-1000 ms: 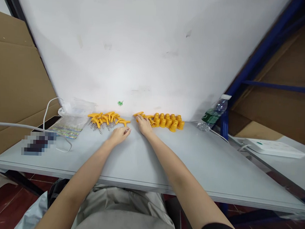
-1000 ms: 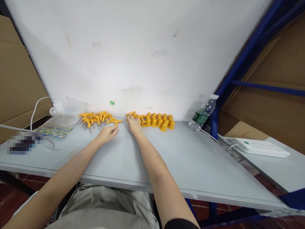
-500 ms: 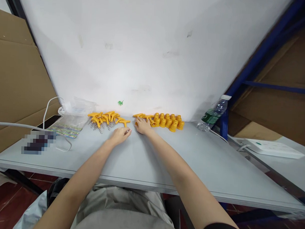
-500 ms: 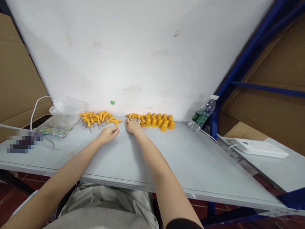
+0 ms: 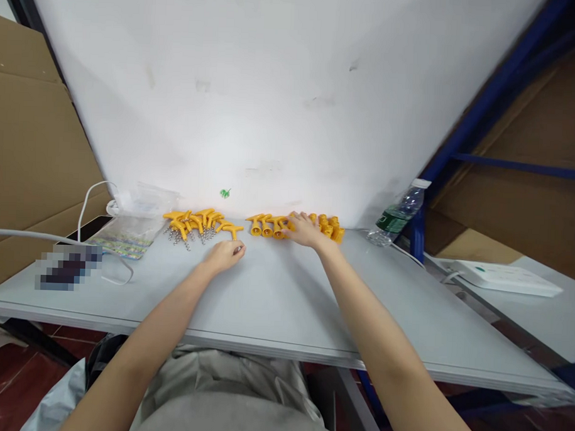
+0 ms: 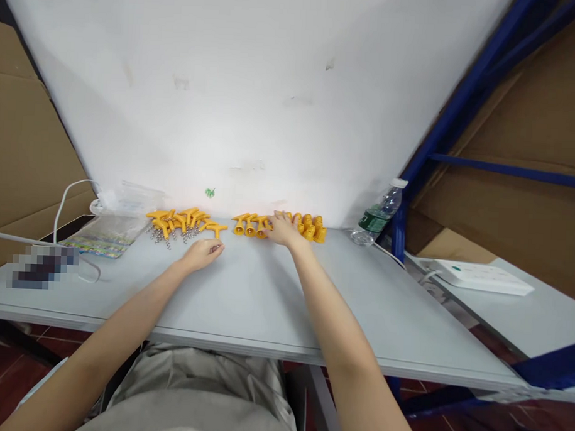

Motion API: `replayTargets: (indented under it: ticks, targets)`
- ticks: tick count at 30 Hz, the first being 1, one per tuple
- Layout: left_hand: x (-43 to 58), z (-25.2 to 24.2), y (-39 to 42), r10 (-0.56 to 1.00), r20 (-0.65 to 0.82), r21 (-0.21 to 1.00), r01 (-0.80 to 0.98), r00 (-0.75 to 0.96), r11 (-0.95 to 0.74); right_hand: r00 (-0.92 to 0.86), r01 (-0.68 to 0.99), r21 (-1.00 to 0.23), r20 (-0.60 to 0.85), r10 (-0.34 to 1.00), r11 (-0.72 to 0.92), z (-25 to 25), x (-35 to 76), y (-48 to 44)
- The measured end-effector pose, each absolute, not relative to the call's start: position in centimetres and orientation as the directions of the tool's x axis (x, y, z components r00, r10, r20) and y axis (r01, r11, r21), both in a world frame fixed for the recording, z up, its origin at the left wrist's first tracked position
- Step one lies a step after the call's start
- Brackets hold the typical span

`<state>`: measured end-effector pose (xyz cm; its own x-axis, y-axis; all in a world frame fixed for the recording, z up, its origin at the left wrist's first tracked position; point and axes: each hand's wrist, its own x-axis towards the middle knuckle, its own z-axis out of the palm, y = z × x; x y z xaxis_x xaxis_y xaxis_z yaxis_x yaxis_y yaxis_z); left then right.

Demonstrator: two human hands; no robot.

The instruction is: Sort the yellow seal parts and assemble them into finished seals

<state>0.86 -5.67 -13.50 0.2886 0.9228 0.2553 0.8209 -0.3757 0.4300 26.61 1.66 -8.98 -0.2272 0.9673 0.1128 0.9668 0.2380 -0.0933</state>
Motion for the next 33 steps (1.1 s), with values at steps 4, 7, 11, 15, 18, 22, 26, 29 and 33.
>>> replayTargets:
  ticks: [4,7,11,15,18,22,26,29,33]
  targets:
    - [0.9,-13.5,-5.7,0.925,0.240,0.421,0.828,0.294,-0.372,0.017,0.987,-0.160,0.234,0.972,0.021,-10.1,30.5,1.0]
    - [0.9,-13.5,-5.7,0.926,0.241,0.414,0.831,0.292,-0.370,0.154,0.973,-0.210,0.303,0.940,-0.091,-12.1,32.2,0.5]
    - [1.0,-13.6,-5.7,0.927,0.241,0.411,0.836,0.286,-0.364,0.168,0.973,-0.180,0.138,0.976,-0.142,-14.5,33.1,0.4]
    - [1.0,-13.7,-5.6,0.926,0.250,0.424,0.828,0.283,-0.367,0.147,0.971,-0.206,0.105,0.984,-0.123,-15.4,33.3,0.6]
    - [1.0,-13.8,-5.6,0.927,0.246,0.433,0.823,0.284,-0.367,0.134,0.973,-0.204,0.105,0.985,-0.111,-15.4,33.4,0.4]
    - [0.9,-13.8,-5.6,0.925,0.253,0.438,0.819,0.284,-0.371,0.135,0.980,-0.162,0.096,0.986,-0.118,-14.8,33.2,0.0]
    - [0.9,-13.9,-5.5,0.924,0.262,0.448,0.813,0.278,-0.371,0.186,0.976,-0.133,0.092,0.978,-0.173,-13.9,32.5,-0.6]
    - [0.9,-13.9,-5.5,0.923,0.268,0.462,0.804,0.276,-0.375,0.181,0.977,-0.134,0.105,0.978,-0.167,-13.1,31.7,-1.3]
    - [0.9,-14.0,-5.5,0.921,0.276,0.469,0.798,0.274,-0.378,0.177,0.980,-0.114,0.119,0.977,-0.164,-11.9,30.0,-2.5]
